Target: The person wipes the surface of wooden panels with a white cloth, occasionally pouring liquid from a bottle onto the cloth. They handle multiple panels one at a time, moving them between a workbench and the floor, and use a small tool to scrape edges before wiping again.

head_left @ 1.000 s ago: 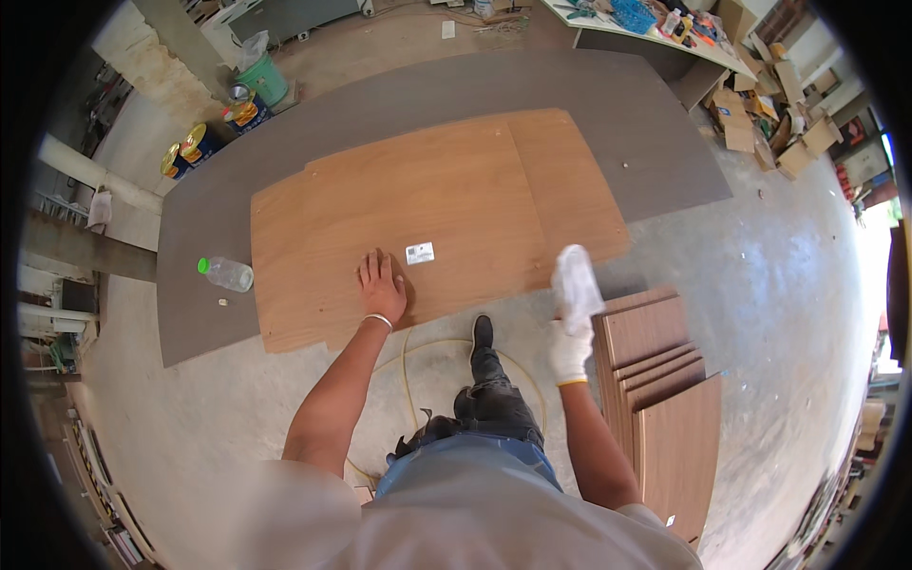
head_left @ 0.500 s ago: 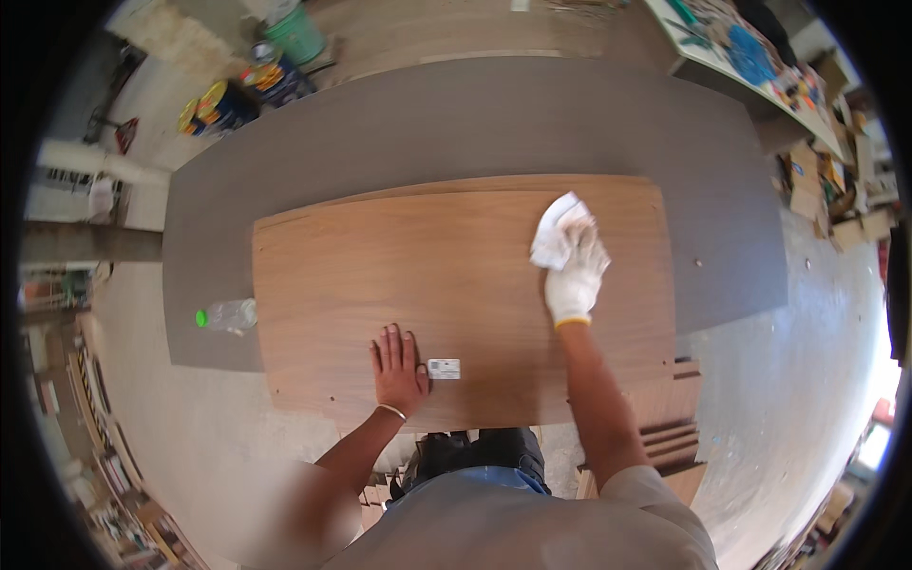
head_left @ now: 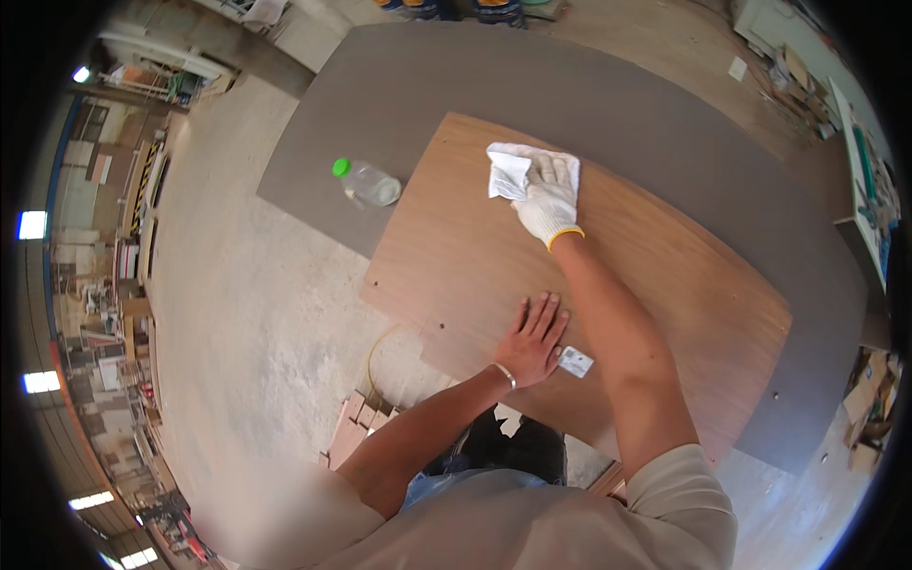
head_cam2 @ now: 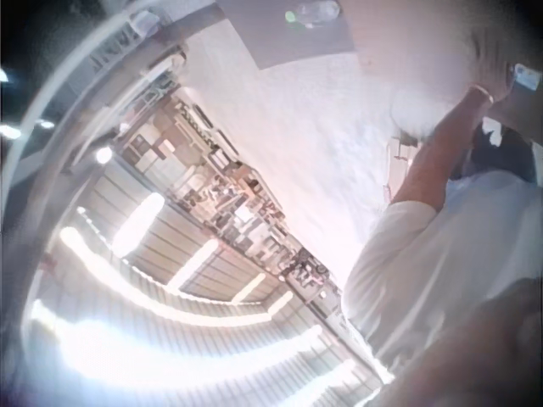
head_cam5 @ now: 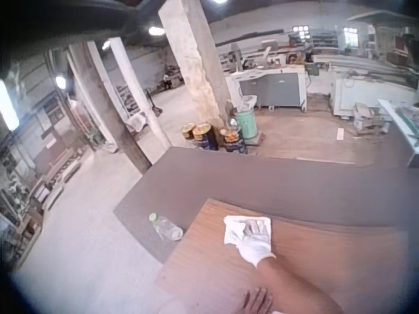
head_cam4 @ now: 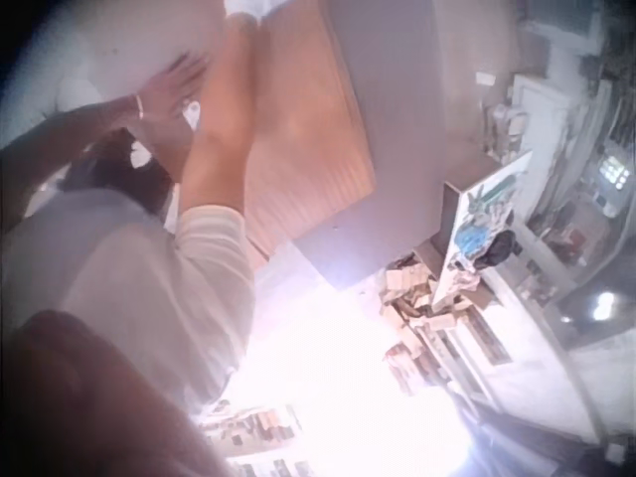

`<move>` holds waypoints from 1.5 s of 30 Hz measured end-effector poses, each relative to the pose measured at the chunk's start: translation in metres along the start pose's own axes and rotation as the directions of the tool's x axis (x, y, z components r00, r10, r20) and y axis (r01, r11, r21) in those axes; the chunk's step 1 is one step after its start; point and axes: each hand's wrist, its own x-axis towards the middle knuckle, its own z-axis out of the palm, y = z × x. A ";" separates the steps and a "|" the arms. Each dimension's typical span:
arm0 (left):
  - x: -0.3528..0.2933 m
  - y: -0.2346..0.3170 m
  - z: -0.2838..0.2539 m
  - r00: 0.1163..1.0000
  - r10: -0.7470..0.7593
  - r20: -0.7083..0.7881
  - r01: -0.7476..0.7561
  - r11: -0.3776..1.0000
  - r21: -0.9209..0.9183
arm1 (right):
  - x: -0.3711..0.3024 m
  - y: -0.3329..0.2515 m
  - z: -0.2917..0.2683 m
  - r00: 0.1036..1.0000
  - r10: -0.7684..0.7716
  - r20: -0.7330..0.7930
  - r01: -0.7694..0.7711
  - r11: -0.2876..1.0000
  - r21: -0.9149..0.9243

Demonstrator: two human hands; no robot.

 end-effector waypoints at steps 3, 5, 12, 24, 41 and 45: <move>-0.011 -0.012 0.004 0.912 0.060 0.405 -0.036 0.997 -0.068 | -0.056 -0.094 0.025 0.876 -0.443 0.190 0.447 0.894 0.021; -0.048 -0.016 0.029 0.968 0.244 0.054 -0.235 0.963 -0.134 | -0.117 -0.159 0.026 0.725 -0.660 0.197 0.627 0.751 0.210; -0.225 0.010 -0.010 0.932 0.338 0.131 -0.266 0.882 -0.389 | -0.243 -0.144 -0.008 0.673 -0.688 0.271 0.627 0.725 0.284; -0.218 -0.134 -0.074 0.922 -0.290 -0.257 0.190 0.916 -0.354 | -0.477 -0.031 -0.096 0.938 -0.086 0.336 0.213 0.909 -0.359; -0.157 -0.006 -0.027 0.990 0.106 -0.091 -0.128 0.949 -0.287 | -0.158 -0.156 0.051 0.958 -0.236 0.160 0.110 0.824 0.556; -0.124 -0.013 -0.011 0.870 0.143 0.472 -0.062 0.981 -0.184 | -0.167 -0.147 0.048 0.733 -0.594 0.332 0.654 0.750 -0.103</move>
